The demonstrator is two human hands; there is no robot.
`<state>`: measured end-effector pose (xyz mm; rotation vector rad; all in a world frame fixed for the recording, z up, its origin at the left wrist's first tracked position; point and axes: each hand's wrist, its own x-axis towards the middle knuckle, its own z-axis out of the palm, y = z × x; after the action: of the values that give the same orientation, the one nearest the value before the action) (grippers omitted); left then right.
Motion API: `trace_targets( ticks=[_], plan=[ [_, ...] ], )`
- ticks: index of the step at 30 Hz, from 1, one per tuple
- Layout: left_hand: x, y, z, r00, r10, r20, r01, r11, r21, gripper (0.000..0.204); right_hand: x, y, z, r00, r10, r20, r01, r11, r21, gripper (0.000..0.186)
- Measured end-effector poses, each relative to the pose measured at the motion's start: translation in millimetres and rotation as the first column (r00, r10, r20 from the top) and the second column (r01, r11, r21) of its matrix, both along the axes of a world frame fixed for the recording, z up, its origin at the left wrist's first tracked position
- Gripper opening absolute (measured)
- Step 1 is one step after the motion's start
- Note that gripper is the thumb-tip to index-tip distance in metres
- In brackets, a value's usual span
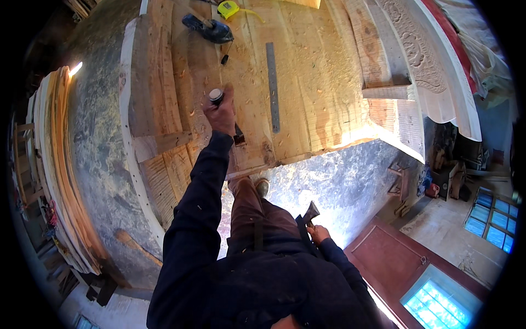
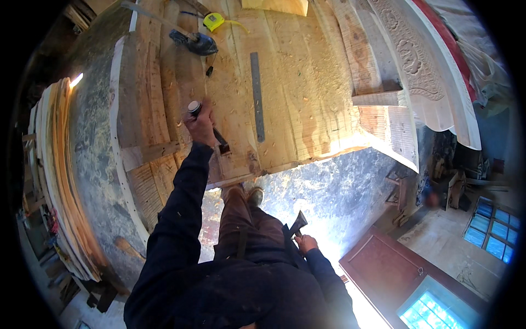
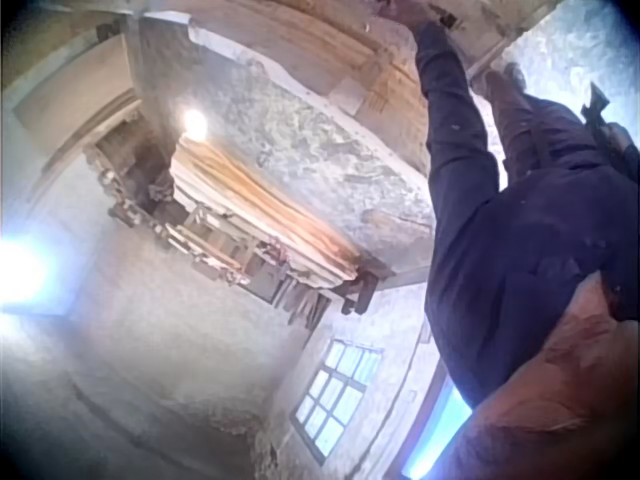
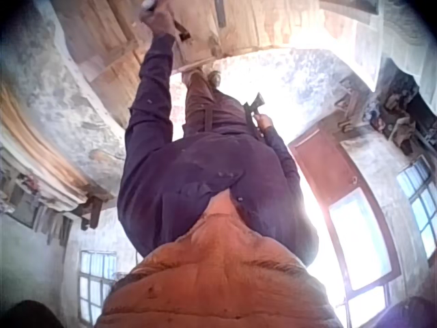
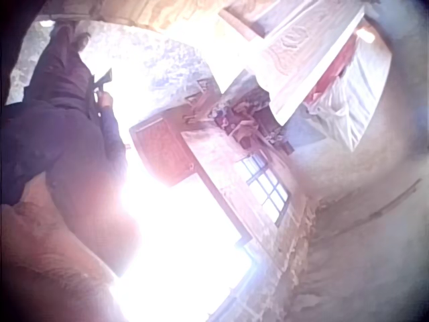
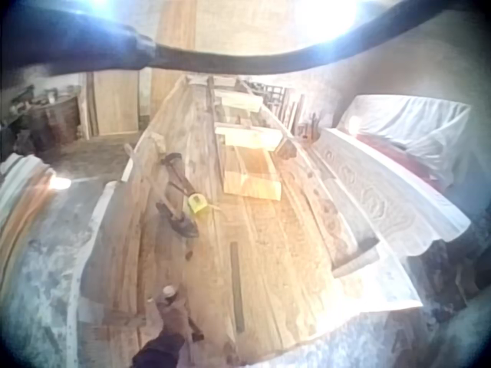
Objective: The person carves a wooden workpiece by striking a tool with an axe and chopping the wood directly with the axe blade.
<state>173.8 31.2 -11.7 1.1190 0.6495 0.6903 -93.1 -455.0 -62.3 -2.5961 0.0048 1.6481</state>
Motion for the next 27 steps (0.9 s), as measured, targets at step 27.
trace_targets(
  ticks=[27],
  plan=[
    [-1,-24,-6,0.994,-0.105,0.023,0.103,0.992,0.071,0.024,88,66,36,0.904,-0.258,0.340,0.133,0.928,0.349,0.047]
  ],
)
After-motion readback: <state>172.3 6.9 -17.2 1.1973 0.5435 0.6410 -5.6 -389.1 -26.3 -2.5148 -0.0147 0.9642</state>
